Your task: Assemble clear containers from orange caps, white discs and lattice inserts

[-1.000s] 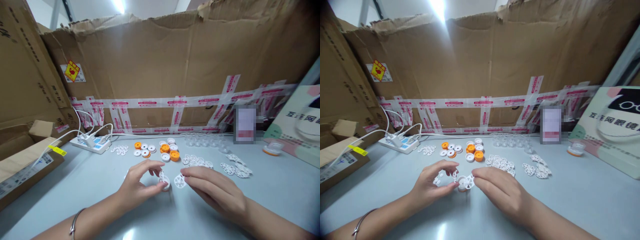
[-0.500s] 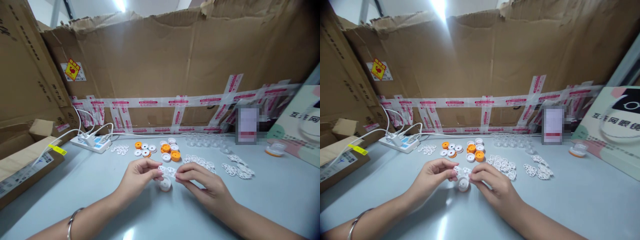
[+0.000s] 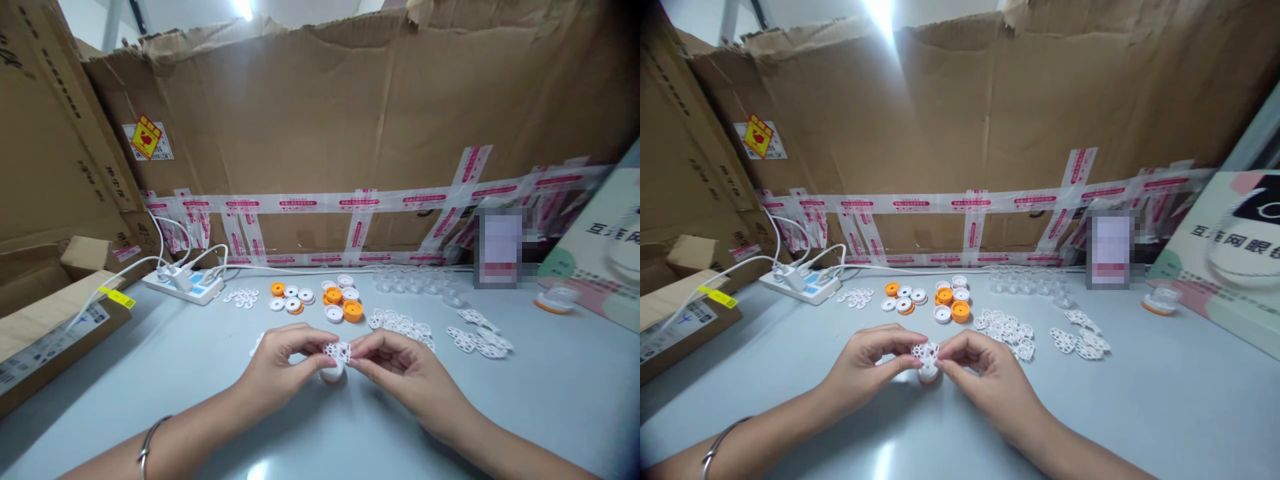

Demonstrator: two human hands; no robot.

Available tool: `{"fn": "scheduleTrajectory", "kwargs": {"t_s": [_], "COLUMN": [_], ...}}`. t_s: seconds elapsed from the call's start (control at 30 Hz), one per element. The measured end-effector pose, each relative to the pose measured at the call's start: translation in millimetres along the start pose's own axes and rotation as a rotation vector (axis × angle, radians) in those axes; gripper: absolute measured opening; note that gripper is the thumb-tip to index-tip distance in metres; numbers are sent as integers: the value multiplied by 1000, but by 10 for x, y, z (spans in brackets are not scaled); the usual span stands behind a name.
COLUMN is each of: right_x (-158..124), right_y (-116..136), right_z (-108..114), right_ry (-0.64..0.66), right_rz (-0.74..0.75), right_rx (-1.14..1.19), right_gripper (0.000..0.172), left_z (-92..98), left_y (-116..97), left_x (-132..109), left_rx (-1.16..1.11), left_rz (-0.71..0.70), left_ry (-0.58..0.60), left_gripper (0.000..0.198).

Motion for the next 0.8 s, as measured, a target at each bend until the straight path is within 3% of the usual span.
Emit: {"fn": "scheduleTrajectory", "kwargs": {"t_s": [0.17,0.23,0.43,0.8], "right_x": [-10,-21,-34,-26], "right_y": [-31,-39,-47,-29], "right_z": [-8,-33,-58,-66], "right_ry": [-30,1,37,50], "right_rz": [-65,-84,-101,-129], "right_rx": [67,129,193,244], "right_gripper": [24,27,28,28], "left_z": [33,12,-42,-50], "left_y": [-79,-99,-65,-44], "left_x": [-26,-38,-41,-42], "left_rx": [73,93,119,179], "left_rz": [-283,-333,-255,-259], "left_ry": [-76,-67,-8,-2], "left_gripper": [19,19,19,19]}}
Point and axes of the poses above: each hand's wrist, its own x-axis towards the middle knuckle, its own z-axis out of the back of the hand, y = z × x, the point moved 3 cm from there along x, towards the middle knuckle, and after that the axes turned 6 degrees about z, right-handed, at the moved point
